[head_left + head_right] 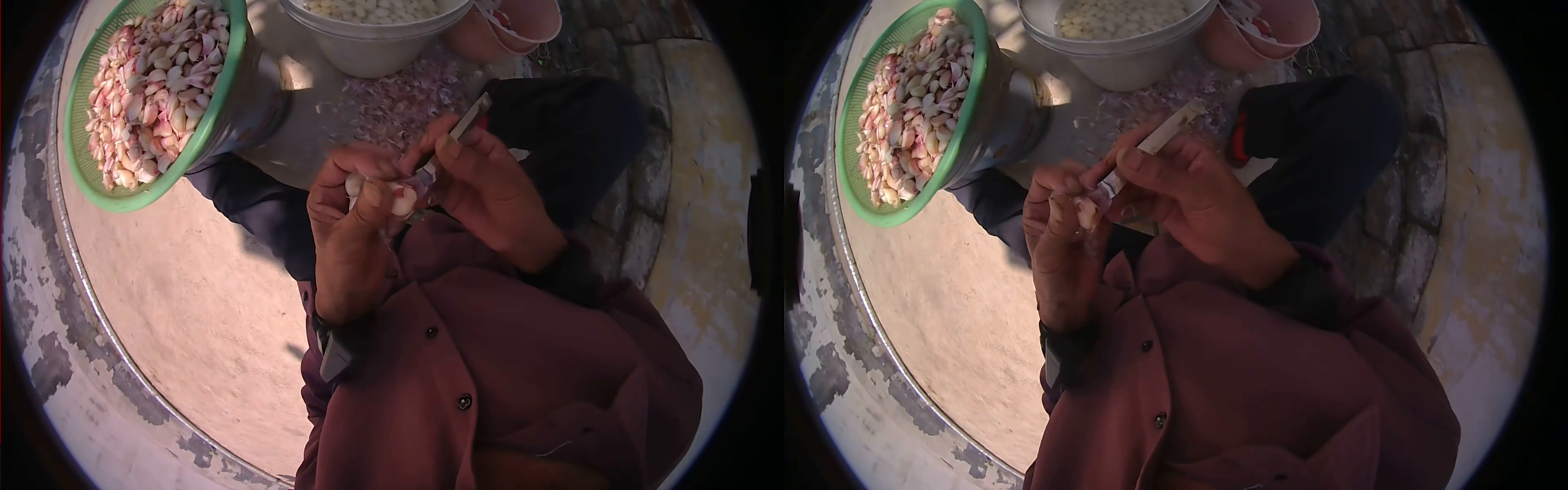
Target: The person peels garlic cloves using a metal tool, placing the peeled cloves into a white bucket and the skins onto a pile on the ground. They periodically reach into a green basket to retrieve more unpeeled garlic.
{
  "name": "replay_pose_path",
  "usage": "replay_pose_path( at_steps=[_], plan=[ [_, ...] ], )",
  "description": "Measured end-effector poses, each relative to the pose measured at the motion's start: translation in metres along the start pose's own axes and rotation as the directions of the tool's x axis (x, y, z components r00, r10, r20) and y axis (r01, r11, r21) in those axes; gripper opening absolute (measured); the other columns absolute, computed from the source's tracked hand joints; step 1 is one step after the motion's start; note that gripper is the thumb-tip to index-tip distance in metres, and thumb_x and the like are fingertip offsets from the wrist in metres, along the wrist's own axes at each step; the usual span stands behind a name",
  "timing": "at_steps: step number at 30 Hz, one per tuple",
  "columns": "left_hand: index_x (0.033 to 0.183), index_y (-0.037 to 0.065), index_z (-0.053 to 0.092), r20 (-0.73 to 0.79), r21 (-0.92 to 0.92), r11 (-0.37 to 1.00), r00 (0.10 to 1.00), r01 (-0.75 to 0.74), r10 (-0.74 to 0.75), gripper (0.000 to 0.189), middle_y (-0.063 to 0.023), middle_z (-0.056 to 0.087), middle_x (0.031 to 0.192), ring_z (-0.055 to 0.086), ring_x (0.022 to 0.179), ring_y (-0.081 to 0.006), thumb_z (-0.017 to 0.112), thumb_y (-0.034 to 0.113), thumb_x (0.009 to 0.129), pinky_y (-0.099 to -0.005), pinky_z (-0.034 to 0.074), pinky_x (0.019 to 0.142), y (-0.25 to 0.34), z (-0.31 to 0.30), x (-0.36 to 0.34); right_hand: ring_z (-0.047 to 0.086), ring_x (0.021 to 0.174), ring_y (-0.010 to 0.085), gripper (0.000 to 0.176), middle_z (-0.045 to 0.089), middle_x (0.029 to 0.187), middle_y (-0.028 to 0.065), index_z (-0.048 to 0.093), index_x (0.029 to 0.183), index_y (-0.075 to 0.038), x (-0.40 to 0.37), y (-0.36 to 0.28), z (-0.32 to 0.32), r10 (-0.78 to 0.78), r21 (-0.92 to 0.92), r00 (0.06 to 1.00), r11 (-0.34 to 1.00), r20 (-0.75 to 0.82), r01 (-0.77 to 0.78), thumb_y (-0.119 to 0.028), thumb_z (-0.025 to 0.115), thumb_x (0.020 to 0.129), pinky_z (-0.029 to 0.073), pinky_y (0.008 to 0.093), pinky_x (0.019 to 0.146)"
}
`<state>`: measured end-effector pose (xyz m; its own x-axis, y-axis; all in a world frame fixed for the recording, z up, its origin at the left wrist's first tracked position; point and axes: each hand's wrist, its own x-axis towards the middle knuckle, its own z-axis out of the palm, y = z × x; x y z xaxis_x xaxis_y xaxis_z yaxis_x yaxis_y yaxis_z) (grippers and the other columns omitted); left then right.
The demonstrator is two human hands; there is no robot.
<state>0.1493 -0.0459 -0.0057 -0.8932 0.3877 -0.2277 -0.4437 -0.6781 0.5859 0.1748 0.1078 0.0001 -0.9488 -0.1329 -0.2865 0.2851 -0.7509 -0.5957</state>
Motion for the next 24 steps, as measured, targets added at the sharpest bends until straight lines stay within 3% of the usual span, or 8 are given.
replay_pose_path(
  at_steps=[3, 7, 9, 12, 16, 19, 22, 24],
  plan=[
    [0.109, 0.004, 0.06, -0.177, 0.001, 0.994, 0.978, 0.112, -0.11, 0.026, -0.0022, 0.061, 0.091, 0.055, 0.074, -0.0039, 0.066, 0.022, 0.091, -0.0155, 0.038, 0.057, 0.0, 0.006, 0.001, 0.065, 0.091, 0.0174, 0.018, 0.065, 0.101, 0.0129, 0.056, 0.105, -0.005, 0.003, 0.01, -0.006, -0.006, 0.11, 1.0, 0.994, -0.005, 0.006, -0.021, 0.056, 0.097, 0.055, 0.0312, 0.079],
    [0.123, 0.004, 0.054, -0.035, 0.052, 0.998, 0.999, 0.035, -0.033, 0.035, -0.0051, 0.06, 0.099, 0.055, 0.084, -0.0026, 0.063, 0.016, 0.092, -0.0145, 0.044, 0.066, -0.005, -0.024, -0.004, 0.065, 0.09, 0.0182, 0.016, 0.065, 0.101, 0.014, 0.056, 0.104, -0.005, 0.005, 0.009, -0.003, -0.241, -0.067, 0.969, 0.969, -0.053, 0.237, -0.019, 0.056, 0.096, 0.054, 0.0317, 0.08],
    [0.118, 0.004, 0.059, -0.165, 0.444, 0.895, 0.977, -0.052, 0.139, 0.03, -0.0011, 0.062, 0.094, 0.055, 0.082, -0.0054, 0.066, 0.007, 0.089, -0.0175, 0.044, 0.071, -0.003, -0.004, -0.011, 0.065, 0.091, 0.0187, 0.016, 0.065, 0.101, 0.0145, 0.057, 0.104, -0.005, 0.007, 0.01, -0.004, -0.266, -0.146, 0.963, 0.955, -0.036, 0.258, -0.018, 0.056, 0.096, 0.053, 0.0315, 0.08],
    [0.118, 0.004, 0.059, -0.12, 0.495, 0.864, 0.979, -0.086, 0.166, 0.032, -0.0007, 0.061, 0.095, 0.055, 0.085, -0.0058, 0.064, 0.001, 0.087, -0.0184, 0.045, 0.077, -0.008, -0.001, -0.011, 0.064, 0.092, 0.0189, 0.015, 0.066, 0.101, 0.0152, 0.058, 0.103, -0.005, 0.008, 0.018, -0.002, -0.281, -0.248, 0.96, 0.929, 0.002, 0.273, -0.017, 0.057, 0.096, 0.052, 0.0313, 0.081],
    [0.113, 0.003, 0.062, -0.157, 0.468, 0.882, 0.977, -0.058, 0.147, 0.026, -0.0003, 0.06, 0.095, 0.053, 0.082, -0.0047, 0.064, 0.001, 0.087, -0.0183, 0.043, 0.074, -0.006, -0.001, -0.011, 0.063, 0.093, 0.0176, 0.014, 0.067, 0.1, 0.0145, 0.059, 0.103, -0.004, 0.007, 0.018, -0.005, -0.164, -0.086, 0.986, 0.983, -0.031, 0.161, -0.015, 0.059, 0.095, 0.051, 0.0298, 0.082],
    [0.107, 0.003, 0.064, -0.299, 0.27, 0.95, 0.952, 0.156, -0.072, 0.02, 0.0013, 0.059, 0.092, 0.05, 0.078, -0.0047, 0.064, 0.001, 0.087, -0.0194, 0.042, 0.071, 0.0, -0.006, -0.015, 0.063, 0.093, 0.0164, 0.014, 0.067, 0.102, 0.0137, 0.06, 0.103, -0.004, 0.01, 0.027, -0.041, -0.202, -0.184, 0.97, 0.967, -0.139, 0.175, -0.015, 0.06, 0.094, 0.05, 0.0283, 0.081],
    [0.102, 0.003, 0.065, -0.314, 0.633, 0.767, 0.941, 0.109, 0.125, 0.017, 0.0025, 0.057, 0.087, 0.048, 0.073, -0.006, 0.064, -0.001, 0.085, -0.0209, 0.041, 0.066, -0.006, -0.016, -0.015, 0.062, 0.093, 0.0143, 0.016, 0.067, 0.104, 0.0119, 0.061, 0.105, -0.003, 0.011, 0.026, -0.067, -0.381, -0.46, 0.895, 0.854, -0.232, 0.244, -0.014, 0.062, 0.092, 0.049, 0.0262, 0.08],
    [0.103, 0.003, 0.064, -0.081, 0.827, 0.556, 0.96, -0.086, 0.269, 0.02, -0.0012, 0.057, 0.085, 0.051, 0.072, -0.0087, 0.064, -0.003, 0.083, -0.0236, 0.042, 0.063, -0.016, -0.029, -0.013, 0.062, 0.093, 0.0132, 0.017, 0.067, 0.105, 0.011, 0.062, 0.105, -0.003, 0.004, 0.02, -0.061, -0.337, -0.559, 0.914, 0.813, -0.225, 0.162, -0.013, 0.063, 0.092, 0.049, 0.026, 0.081]
  ],
)
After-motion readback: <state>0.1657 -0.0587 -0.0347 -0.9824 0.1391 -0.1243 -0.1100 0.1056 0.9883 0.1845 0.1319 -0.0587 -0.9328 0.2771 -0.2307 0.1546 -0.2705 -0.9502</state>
